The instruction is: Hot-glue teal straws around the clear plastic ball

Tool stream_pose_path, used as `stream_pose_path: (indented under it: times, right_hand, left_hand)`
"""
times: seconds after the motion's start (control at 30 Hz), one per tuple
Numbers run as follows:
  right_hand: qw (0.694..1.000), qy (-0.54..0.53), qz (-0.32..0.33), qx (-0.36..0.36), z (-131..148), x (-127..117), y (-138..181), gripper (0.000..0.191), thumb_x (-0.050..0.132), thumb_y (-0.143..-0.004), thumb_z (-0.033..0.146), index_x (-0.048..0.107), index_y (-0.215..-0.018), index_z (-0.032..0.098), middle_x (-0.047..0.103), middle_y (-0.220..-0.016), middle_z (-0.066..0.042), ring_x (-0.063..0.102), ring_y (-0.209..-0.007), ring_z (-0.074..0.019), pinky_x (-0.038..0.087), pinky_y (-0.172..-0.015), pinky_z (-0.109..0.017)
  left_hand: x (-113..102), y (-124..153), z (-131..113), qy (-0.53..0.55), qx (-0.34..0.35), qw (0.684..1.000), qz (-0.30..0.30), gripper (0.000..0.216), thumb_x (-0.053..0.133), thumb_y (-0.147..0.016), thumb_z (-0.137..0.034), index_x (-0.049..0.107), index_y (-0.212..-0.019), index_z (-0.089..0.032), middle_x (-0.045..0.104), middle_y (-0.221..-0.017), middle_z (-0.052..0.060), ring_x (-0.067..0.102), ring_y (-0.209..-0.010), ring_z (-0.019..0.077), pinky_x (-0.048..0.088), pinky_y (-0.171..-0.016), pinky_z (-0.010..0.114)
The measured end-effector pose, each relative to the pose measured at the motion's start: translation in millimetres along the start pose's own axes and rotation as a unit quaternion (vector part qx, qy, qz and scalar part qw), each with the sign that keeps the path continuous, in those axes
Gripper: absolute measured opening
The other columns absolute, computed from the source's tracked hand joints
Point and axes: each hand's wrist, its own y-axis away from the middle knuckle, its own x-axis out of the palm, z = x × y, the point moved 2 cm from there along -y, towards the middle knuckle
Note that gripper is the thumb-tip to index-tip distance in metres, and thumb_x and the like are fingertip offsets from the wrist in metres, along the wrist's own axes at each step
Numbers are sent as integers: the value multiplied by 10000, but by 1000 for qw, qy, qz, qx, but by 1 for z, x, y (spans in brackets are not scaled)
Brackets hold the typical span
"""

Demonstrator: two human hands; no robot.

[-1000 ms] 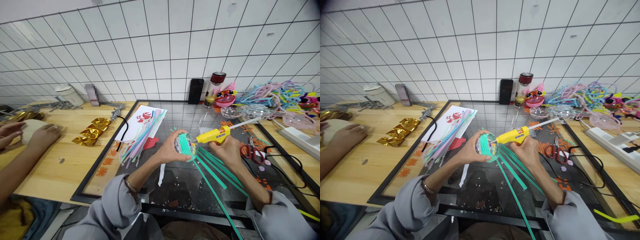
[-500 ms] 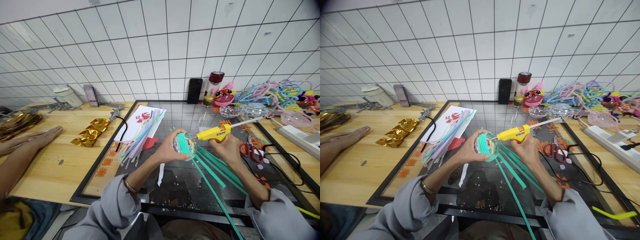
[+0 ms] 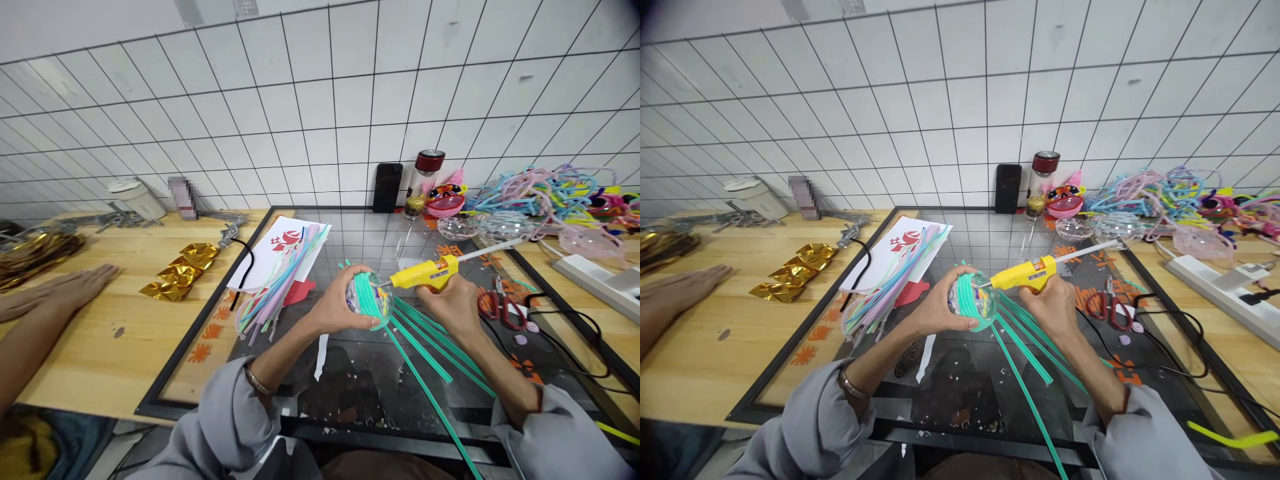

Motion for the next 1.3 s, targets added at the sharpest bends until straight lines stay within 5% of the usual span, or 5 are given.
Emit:
stream_pose_path:
  times: [0.47,0.9,1.3]
  right_hand:
    - [1000,4,12,-9,0,-1,2,256,519,-602,412,357,-473,261,366,-399,20,363,-404,-126,269,-460,-304]
    - [999,-5,48,10,4,-3,3,230,558,-647,440,425,-543,284,525,-492,-35,538,-484,-221,357,-521,-352]
    - [998,-6,60,11,10,-5,4,253,556,-629,470,392,-545,296,521,-482,-34,488,-458,-205,348,-489,-350]
  left_hand:
    - [-1,1,-8,-4,-6,1000,-1,813,850,-502,-303,502,-1227,-182,539,-1242,95,548,-1092,283,438,-1000,429]
    - [0,0,-9,4,-6,1000,9,810,851,-505,-317,503,-1225,-184,535,-1271,104,537,-1138,299,420,-1024,440]
    - [-2,-1,1,42,-21,999,5,853,860,-507,-325,469,-1252,-189,557,-1127,68,546,-965,223,456,-896,370]
